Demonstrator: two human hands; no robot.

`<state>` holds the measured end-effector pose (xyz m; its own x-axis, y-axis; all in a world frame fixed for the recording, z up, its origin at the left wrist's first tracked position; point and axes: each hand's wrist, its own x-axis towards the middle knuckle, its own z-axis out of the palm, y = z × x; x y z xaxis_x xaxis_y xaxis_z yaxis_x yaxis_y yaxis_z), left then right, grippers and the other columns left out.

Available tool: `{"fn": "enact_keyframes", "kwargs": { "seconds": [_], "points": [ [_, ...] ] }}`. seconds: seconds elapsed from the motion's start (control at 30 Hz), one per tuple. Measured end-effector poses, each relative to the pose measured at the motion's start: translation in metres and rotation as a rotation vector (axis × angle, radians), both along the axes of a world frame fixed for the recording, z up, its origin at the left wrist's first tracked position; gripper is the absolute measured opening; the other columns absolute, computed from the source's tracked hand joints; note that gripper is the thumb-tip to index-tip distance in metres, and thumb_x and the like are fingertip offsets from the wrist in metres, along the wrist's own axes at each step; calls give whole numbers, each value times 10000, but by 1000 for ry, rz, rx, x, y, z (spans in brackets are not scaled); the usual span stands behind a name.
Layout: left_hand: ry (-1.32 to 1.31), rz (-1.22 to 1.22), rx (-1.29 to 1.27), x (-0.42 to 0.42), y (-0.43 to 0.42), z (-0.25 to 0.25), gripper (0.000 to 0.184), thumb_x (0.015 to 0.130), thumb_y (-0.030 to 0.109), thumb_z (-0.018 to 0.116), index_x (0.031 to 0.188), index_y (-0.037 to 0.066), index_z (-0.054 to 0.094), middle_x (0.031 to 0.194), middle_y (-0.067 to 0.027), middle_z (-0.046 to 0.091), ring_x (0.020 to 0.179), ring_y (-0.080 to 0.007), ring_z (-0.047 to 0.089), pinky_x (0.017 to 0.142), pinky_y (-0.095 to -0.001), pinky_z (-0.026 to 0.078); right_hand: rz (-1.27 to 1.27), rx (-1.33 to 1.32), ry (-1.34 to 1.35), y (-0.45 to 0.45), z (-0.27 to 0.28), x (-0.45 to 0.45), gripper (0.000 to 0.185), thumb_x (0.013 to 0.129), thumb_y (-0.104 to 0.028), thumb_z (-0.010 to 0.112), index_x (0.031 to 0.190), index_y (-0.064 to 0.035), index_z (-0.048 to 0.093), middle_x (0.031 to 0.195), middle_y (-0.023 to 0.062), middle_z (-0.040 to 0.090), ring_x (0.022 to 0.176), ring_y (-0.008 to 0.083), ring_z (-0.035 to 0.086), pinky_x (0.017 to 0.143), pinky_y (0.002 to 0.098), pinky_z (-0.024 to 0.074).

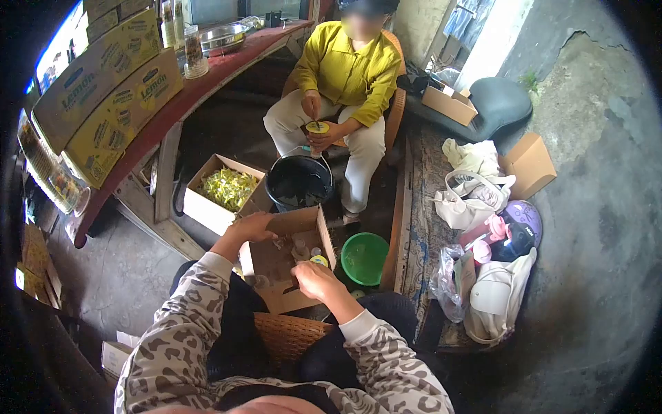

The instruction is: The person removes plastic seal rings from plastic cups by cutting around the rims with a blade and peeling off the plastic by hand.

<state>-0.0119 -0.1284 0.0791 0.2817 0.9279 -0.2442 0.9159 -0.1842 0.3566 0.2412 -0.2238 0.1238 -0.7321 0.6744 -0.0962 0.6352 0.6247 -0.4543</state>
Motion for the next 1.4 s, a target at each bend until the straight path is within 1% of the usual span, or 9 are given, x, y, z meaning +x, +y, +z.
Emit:
{"fn": "enact_keyframes", "kwargs": {
  "seconds": [0.3, 0.47, 0.63, 0.83, 1.17, 1.23, 1.33, 1.37, 1.4],
  "points": [
    [77, -9, -57, 10, -11, -55, 607, 813, 428, 754, 1258, 52, 581, 1302, -218, 583, 1234, -377, 550, 1022, -477, 454, 11, -75, 14, 4, 10, 4, 145, 788, -3, 573, 851, -34, 700, 958, 189, 681, 929, 382, 668, 781, 452, 539],
    [154, -146, -216, 15, -15, -148, 595, 791, 429, 772, 1229, 57, 617, 1255, -200, 623, 1184, -388, 588, 970, -486, 492, -71, 27, 185, 13, 30, 22, 56, 788, -17, 660, 843, -30, 658, 898, 121, 642, 869, 326, 645, 763, 415, 519],
    [-5, 78, -380, 28, -61, -158, 613, 768, 409, 805, 1253, 86, 614, 1316, -161, 605, 1213, -389, 572, 973, -504, 488, -206, 146, 247, 27, 42, 48, 35, 785, 2, 645, 808, -24, 641, 887, 140, 645, 850, 353, 648, 749, 437, 521],
    [384, -238, -478, 47, -76, -169, 742, 819, 504, 752, 1407, 134, 489, 1442, -123, 505, 1335, -366, 468, 1044, -605, 401, -211, 136, 315, 23, 54, 56, 46, 790, 14, 616, 814, -20, 634, 859, 147, 642, 819, 367, 648, 748, 447, 527],
    [321, -347, -530, 48, -83, -231, 455, 909, 352, 649, 1296, 117, 611, 1330, -161, 602, 1199, -318, 582, 985, -439, 468, -173, 121, 310, 23, 60, 55, 54, 785, 15, 660, 811, -6, 618, 872, 148, 628, 876, 348, 645, 752, 434, 510],
    [-459, -293, -29, -4, -102, -300, 363, 938, 215, 576, 1292, 142, 613, 1338, -147, 600, 1246, -312, 571, 1036, -394, 467, -186, 129, 292, 24, 56, 56, 37, 802, 3, 650, 821, -13, 624, 879, 147, 627, 871, 351, 642, 751, 435, 509],
    [-171, -175, -199, 35, -97, -224, 289, 927, 181, 572, 1201, 124, 645, 1283, -156, 624, 1195, -321, 600, 980, -613, 415, -212, 64, 286, 24, 59, 54, 24, 824, -11, 633, 845, -10, 622, 896, 147, 621, 857, 366, 633, 747, 440, 501],
    [268, -264, -328, 54, -78, -204, 262, 910, 184, 598, 1156, 114, 657, 1248, -153, 640, 1173, -331, 611, 943, -636, 411, -219, 44, 281, 23, 63, 52, 31, 827, -7, 629, 855, -1, 615, 899, 148, 614, 845, 367, 630, 743, 440, 495],
    [186, -202, -226, 50, -77, -222, 243, 891, 185, 626, 1118, 105, 659, 1208, -149, 652, 1140, -346, 621, 917, -609, 426, -219, 41, 276, 22, 63, 50, 39, 817, -5, 641, 845, -3, 614, 885, 148, 621, 849, 366, 635, 741, 442, 500]
  ]
}}
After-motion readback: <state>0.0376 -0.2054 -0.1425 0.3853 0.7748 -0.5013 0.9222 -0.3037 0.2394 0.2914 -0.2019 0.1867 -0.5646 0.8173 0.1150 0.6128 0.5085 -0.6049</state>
